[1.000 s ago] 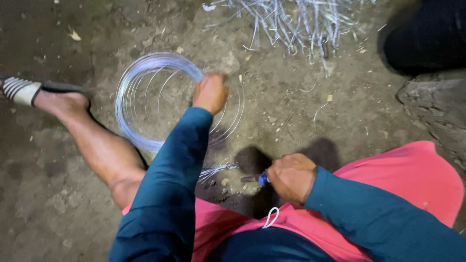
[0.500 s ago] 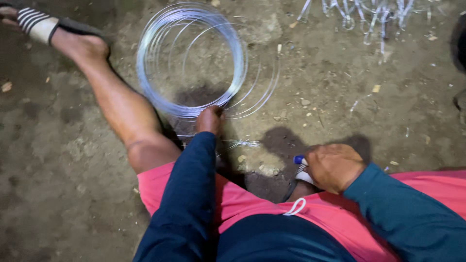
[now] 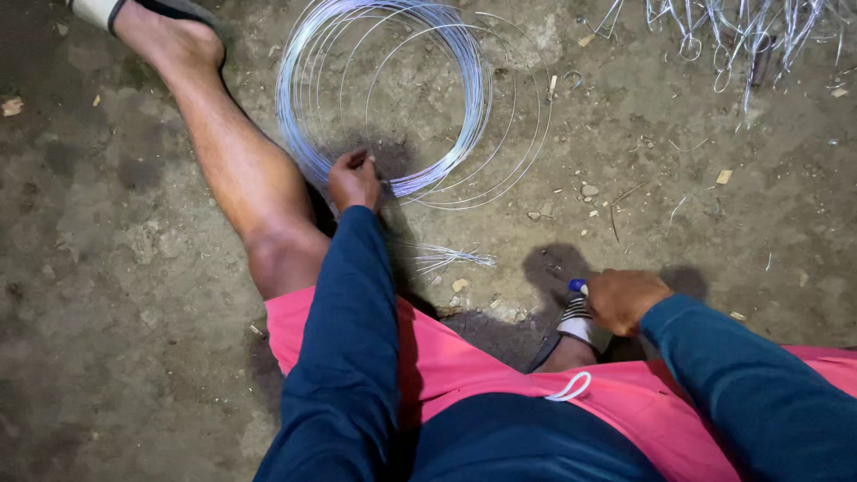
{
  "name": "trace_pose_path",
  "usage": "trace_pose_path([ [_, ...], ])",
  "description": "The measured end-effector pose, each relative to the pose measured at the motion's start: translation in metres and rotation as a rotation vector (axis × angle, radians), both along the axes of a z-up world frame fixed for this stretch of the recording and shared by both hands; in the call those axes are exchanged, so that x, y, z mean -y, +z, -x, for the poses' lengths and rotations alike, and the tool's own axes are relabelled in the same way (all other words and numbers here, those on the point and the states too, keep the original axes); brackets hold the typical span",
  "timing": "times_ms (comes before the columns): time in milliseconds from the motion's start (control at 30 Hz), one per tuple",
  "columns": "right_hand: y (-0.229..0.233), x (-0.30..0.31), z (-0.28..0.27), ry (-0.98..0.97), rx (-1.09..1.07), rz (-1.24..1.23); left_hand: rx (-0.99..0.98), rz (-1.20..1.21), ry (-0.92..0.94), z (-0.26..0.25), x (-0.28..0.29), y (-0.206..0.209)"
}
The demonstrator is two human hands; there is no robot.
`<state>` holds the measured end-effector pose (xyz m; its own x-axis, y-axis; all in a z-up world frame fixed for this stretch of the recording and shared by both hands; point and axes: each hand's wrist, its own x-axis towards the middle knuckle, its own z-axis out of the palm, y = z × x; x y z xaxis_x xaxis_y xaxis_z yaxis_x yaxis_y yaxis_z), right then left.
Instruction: The person sits on the ground and repeatedly bends thin metal wire into looped shapes using hands and pliers. They cut sections from a coil, bend them into hooks, and place the finished pieces on the floor.
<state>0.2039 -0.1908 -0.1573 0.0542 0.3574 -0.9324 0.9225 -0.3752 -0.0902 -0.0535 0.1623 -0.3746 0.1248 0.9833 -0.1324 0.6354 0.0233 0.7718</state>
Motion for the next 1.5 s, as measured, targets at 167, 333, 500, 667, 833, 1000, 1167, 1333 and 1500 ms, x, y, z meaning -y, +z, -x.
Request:
trace_pose_path([
  [167,-0.018,0.001,0.007,-0.009,0.005,0.135,-0.151,0.034,-0.086,-0.009,0.011,0.012],
  [333,-0.04,0.012,0.012,-0.093,0.043,0.062,-0.23,0.082,-0.084,-0.016,0.019,0.023],
  [500,-0.068,0.032,0.018,-0.041,0.054,0.135,-0.1,0.112,-0.024,-0.011,0.015,0.009],
  [667,-0.092,0.044,0.029,-0.006,0.022,0.099,0.125,0.06,0.007,-0.012,0.012,-0.005],
  [833,-0.104,0.031,0.025,0.106,-0.004,0.252,0.378,0.269,0.063,-0.013,0.019,0.006],
  [1000,-0.098,0.005,0.008,-0.277,-0.009,-0.194,0.498,0.384,0.103,-0.014,0.023,0.027],
  [1167,-0.088,-0.05,-0.014,-1.372,-0.333,-0.429,0.493,0.464,0.083,-0.011,0.029,0.04],
  [1333,-0.107,-0.067,-0.01,-1.77,-0.55,-0.515,0.528,0.558,0.115,-0.005,0.033,0.033],
  [1500,-0.135,-0.077,-0.046,-1.865,-0.626,-0.848,0.3,0.343,0.035,0.012,0.025,0.007],
])
